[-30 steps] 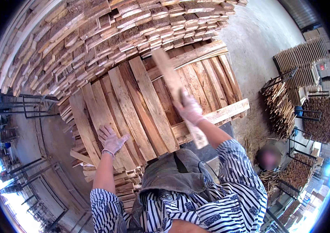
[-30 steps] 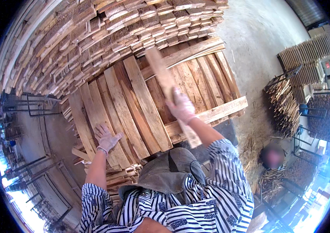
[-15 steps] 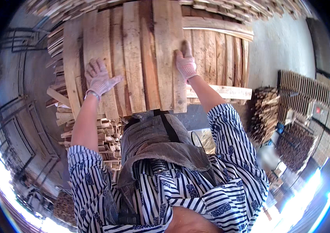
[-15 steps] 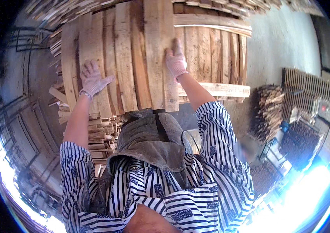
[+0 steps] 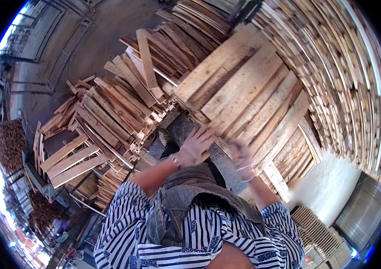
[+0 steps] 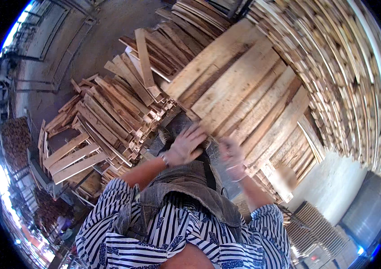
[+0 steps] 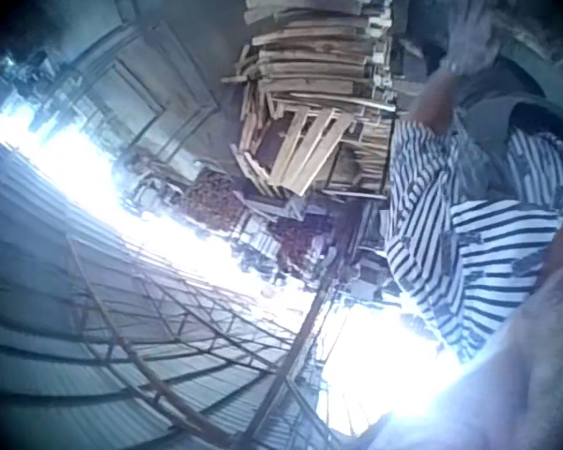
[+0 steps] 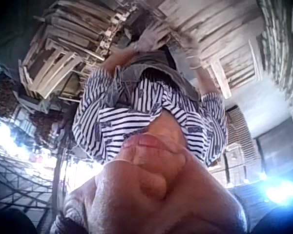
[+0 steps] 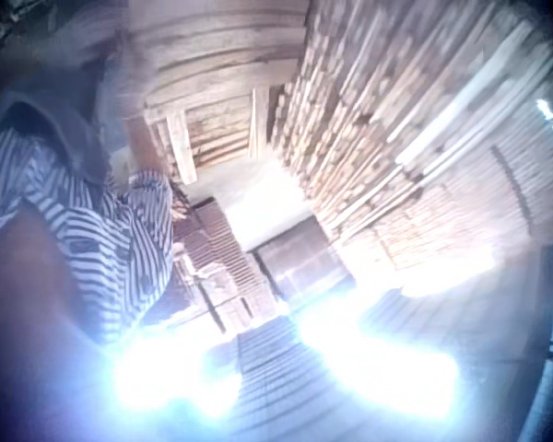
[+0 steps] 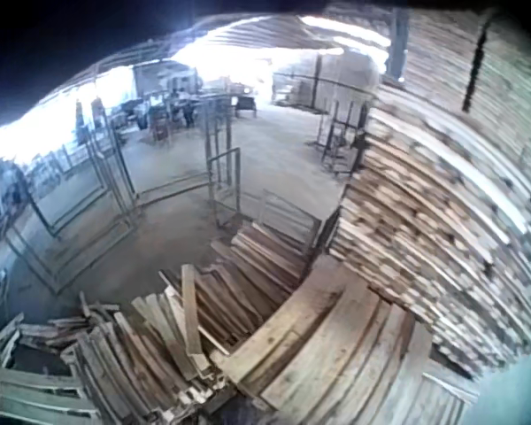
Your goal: The person stacks wooden planks by hand, picking them up from a large disorganized pile and placing them into neat horizontal layers on an adjacent stack.
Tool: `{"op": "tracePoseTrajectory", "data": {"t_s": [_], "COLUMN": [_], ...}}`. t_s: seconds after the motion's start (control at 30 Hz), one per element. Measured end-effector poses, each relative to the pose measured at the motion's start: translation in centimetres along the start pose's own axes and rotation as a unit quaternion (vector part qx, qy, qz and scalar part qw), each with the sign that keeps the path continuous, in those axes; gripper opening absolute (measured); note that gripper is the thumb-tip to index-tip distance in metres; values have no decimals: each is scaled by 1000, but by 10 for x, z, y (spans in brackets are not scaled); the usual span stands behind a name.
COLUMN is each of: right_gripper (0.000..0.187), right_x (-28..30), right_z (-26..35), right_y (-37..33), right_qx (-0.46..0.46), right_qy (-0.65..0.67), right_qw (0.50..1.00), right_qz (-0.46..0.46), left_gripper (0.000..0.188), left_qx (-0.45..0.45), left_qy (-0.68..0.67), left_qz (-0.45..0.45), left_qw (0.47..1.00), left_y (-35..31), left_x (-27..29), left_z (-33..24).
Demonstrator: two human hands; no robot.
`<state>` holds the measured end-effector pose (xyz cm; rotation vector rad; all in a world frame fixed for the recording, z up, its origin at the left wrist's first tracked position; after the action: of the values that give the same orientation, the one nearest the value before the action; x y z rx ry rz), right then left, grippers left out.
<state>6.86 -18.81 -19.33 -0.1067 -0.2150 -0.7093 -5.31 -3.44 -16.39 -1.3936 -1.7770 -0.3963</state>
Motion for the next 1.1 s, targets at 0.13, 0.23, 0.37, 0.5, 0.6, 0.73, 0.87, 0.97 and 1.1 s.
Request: {"op": "tracePoseTrajectory", "data": {"t_s": [0.13,0.23,0.37,0.5,0.6,0.73,0.87,0.97,1.1], "right_gripper": [34,43,43,41,60,63,74,80,83], "right_x": [-204,-329,-449,-476,-483,-440,-391,-366,-324], "right_z": [2,-1,-36,-54,-142,-187,-238,-276,-349], "right_y": [24,51,152,269,342,452,526,548,544], "right_qx": [-72,-54,-165,-125,-214,-154,-156,-198,-253], "right_qy": [-109,-35,-15,-138,-208,-365,-451,-490,-516], "right_qw": [954,948,945,966,947,918,879,849,816], "right_qz": [268,311,282,181,119,21,5,28,61], "left_gripper": [50,46,38,41,46,32,41,51,60], "left_qx": [384,484,504,547,580,541,422,390,314], "left_qy": [-391,-373,-550,-659,-682,-730,-795,-768,-632], "left_qz": [32,-122,-203,-206,-250,-259,-189,-246,-367], "left_qw": [836,782,634,474,367,327,393,445,606], "left_y": [-104,-180,-215,-244,-266,-229,-126,-57,26], "left_x": [-23,6,12,-29,-80,-95,-103,-78,30], "left_z": [175,270,360,385,389,378,391,432,518]}}
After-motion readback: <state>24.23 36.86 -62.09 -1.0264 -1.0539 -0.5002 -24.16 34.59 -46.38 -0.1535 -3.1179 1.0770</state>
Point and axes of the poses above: each hand's wrist, its own y-axis towards the middle knuckle, its own x-axis out of the back of the hand, z = x × y, the point moved 9 cm from there along y, towards the middle knuckle, and after that the axes turned 14 degrees about x, right-handed, at the moved point
